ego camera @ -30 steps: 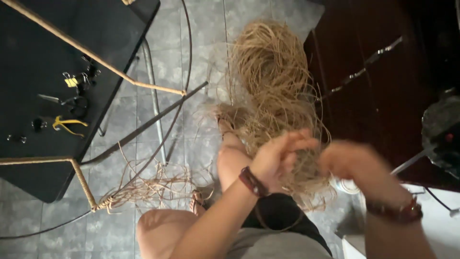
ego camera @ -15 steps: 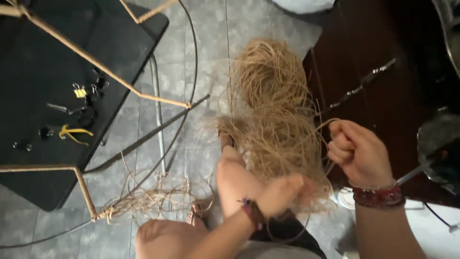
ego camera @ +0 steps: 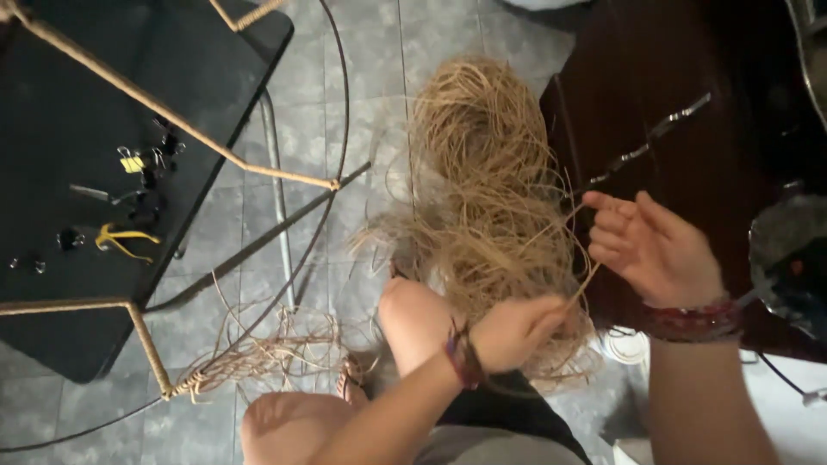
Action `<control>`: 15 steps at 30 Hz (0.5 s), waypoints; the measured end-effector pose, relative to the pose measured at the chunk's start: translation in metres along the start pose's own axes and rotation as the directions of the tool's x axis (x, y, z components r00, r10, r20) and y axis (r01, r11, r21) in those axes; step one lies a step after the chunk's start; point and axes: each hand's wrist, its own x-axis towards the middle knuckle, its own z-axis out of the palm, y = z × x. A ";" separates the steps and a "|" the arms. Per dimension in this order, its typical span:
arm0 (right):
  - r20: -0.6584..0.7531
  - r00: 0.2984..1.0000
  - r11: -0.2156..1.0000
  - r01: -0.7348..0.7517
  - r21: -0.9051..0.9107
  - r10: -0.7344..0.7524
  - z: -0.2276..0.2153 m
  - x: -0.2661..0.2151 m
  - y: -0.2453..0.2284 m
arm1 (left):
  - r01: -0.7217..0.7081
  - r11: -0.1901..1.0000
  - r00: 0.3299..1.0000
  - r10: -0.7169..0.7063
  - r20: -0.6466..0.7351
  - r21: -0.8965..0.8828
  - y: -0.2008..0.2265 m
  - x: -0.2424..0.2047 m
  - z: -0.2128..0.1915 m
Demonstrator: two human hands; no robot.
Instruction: Weaving natural fibers onto a circular frame to create a decorative item
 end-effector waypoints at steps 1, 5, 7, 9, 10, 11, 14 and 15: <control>-0.065 0.998 0.980 -0.008 -0.196 -0.005 0.009 0.005 0.000 | 0.002 1.000 1.000 -0.002 -0.025 0.002 -0.028 -0.010 0.011; -0.249 0.949 0.741 -0.025 -0.671 -0.193 0.030 -0.011 0.017 | 0.103 0.992 0.979 -0.114 -0.171 -0.074 -0.069 -0.010 0.018; -0.257 0.964 0.517 -0.186 -0.836 -0.069 0.017 -0.034 0.029 | 0.101 0.923 0.956 -0.193 -0.220 -0.370 0.000 -0.007 -0.017; -0.301 0.952 0.228 -0.305 -0.925 0.051 0.002 -0.052 0.038 | 0.071 0.769 0.928 -0.284 -0.241 -0.635 0.028 0.007 -0.035; -0.284 0.949 0.354 -0.314 -0.881 0.133 -0.005 -0.059 0.041 | -0.068 0.534 0.969 -0.165 -0.183 -0.843 0.022 0.018 -0.037; -0.252 0.944 0.469 -0.324 -0.822 0.211 -0.013 -0.065 0.043 | -0.157 0.226 0.986 -0.025 -0.167 -0.961 0.016 0.030 -0.039; -0.486 0.874 0.255 -0.472 -0.844 0.009 0.052 -0.051 0.034 | -0.354 0.692 0.934 0.238 -0.265 -0.629 0.037 0.038 -0.039; -0.492 0.871 0.258 -0.477 -0.840 0.007 0.039 -0.042 0.029 | -0.350 0.690 0.936 0.237 -0.259 -0.633 0.044 0.031 -0.034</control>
